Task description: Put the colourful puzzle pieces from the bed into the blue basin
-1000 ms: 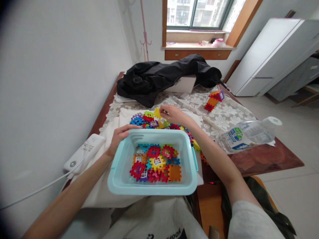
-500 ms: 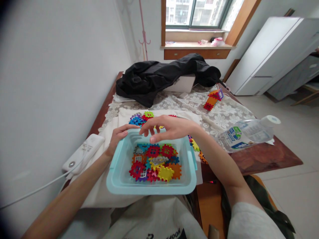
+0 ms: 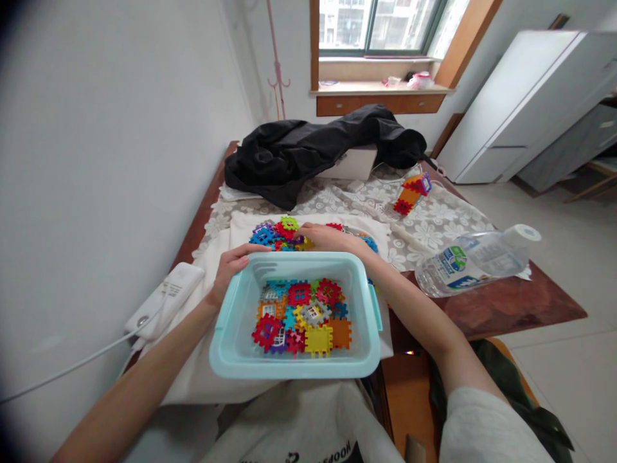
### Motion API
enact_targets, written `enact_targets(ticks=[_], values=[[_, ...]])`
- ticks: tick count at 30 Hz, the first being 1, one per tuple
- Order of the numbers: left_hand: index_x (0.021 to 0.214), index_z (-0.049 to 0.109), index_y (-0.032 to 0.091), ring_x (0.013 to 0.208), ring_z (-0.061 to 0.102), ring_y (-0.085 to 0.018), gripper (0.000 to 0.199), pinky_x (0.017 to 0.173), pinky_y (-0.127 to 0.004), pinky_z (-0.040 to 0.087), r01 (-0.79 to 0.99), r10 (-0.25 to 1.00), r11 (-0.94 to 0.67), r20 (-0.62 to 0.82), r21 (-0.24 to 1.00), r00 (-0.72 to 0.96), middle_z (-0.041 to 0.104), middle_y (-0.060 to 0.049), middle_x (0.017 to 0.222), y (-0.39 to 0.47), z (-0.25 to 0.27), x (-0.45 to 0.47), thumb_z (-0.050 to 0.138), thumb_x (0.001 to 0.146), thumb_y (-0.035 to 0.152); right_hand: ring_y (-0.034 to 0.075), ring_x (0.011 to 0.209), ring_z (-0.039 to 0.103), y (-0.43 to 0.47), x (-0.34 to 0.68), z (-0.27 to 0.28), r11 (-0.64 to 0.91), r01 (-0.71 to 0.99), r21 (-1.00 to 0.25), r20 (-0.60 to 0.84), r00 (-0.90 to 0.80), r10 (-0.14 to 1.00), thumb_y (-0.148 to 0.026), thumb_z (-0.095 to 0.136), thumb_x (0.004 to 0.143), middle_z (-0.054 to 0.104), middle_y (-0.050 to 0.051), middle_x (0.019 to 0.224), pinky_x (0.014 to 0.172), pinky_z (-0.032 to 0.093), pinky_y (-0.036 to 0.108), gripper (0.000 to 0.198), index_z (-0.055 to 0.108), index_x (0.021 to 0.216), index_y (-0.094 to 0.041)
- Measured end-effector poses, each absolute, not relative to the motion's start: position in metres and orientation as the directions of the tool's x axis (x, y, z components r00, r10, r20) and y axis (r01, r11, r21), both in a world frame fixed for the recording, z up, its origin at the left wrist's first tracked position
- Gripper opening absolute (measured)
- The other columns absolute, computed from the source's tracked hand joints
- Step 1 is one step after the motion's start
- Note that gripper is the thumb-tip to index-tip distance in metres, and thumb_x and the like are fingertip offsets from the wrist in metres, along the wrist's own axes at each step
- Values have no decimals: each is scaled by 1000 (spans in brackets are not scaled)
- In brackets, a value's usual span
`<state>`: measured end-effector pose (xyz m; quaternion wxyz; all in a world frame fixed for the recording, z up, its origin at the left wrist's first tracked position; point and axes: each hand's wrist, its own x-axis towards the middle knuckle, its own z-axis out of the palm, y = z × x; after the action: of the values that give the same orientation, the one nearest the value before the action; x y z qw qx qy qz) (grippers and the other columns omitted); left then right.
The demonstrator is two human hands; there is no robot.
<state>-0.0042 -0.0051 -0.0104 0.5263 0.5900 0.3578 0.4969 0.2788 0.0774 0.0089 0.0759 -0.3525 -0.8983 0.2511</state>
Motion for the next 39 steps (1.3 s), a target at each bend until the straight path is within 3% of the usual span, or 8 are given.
enact_targets(ticks=[6,10,13,18,23,29,36,39], values=[[106,88,14,92,76,-28,38,85,-35,59,-89,951,-185,201,979,235,85,-12,103,-6,-5,-2,72,85,41,27,113,71,79,277,10,614,586,-528,-26,-734,679,-30,69,98,71,12,129,101,57,41,23,72,119,-24],[105,89,14,86,75,-26,39,79,-33,59,-109,955,-162,184,981,234,85,-12,103,-7,-2,-1,73,82,41,26,113,72,77,278,15,596,601,-533,-53,-726,685,-23,71,94,66,13,141,102,58,39,17,72,111,-22],[106,89,15,86,75,-25,38,79,-31,58,-112,954,-170,192,979,232,85,-12,104,-6,-4,-2,73,82,39,27,124,69,72,278,18,592,612,-525,-54,-718,694,-22,71,94,64,13,149,109,55,40,26,70,120,-23],[107,90,16,90,75,-24,38,83,-30,58,-104,946,-195,215,975,241,86,-11,105,-5,-8,-3,72,82,38,29,143,60,70,278,19,569,619,-541,-45,-697,716,-24,70,97,59,13,159,120,48,44,63,51,157,-26],[107,90,16,87,75,-24,36,80,-30,58,-127,947,-182,208,975,243,85,-10,104,-5,-7,-2,73,83,37,29,128,69,77,277,17,607,597,-523,-83,-745,661,-24,70,98,66,16,146,114,53,42,45,68,143,-21],[106,90,17,87,75,-23,34,81,-30,59,-121,949,-186,210,975,236,84,-9,95,-4,-11,-5,73,84,38,28,128,68,83,279,18,633,548,-547,-52,-777,627,-19,67,97,71,14,138,116,52,41,32,73,128,-18],[105,90,17,85,75,-23,34,79,-30,59,-126,954,-159,185,979,234,85,-9,97,-5,-10,-4,74,83,38,30,123,70,77,279,18,636,572,-518,-71,-769,635,-25,78,89,72,13,136,111,55,43,35,71,123,-22],[101,90,16,83,75,-23,33,77,-30,58,-111,960,-155,176,982,219,85,-9,95,-6,-6,-2,74,82,38,32,127,68,73,279,15,635,592,-497,-42,-747,664,-30,77,93,69,14,140,112,54,45,40,68,131,-23]])
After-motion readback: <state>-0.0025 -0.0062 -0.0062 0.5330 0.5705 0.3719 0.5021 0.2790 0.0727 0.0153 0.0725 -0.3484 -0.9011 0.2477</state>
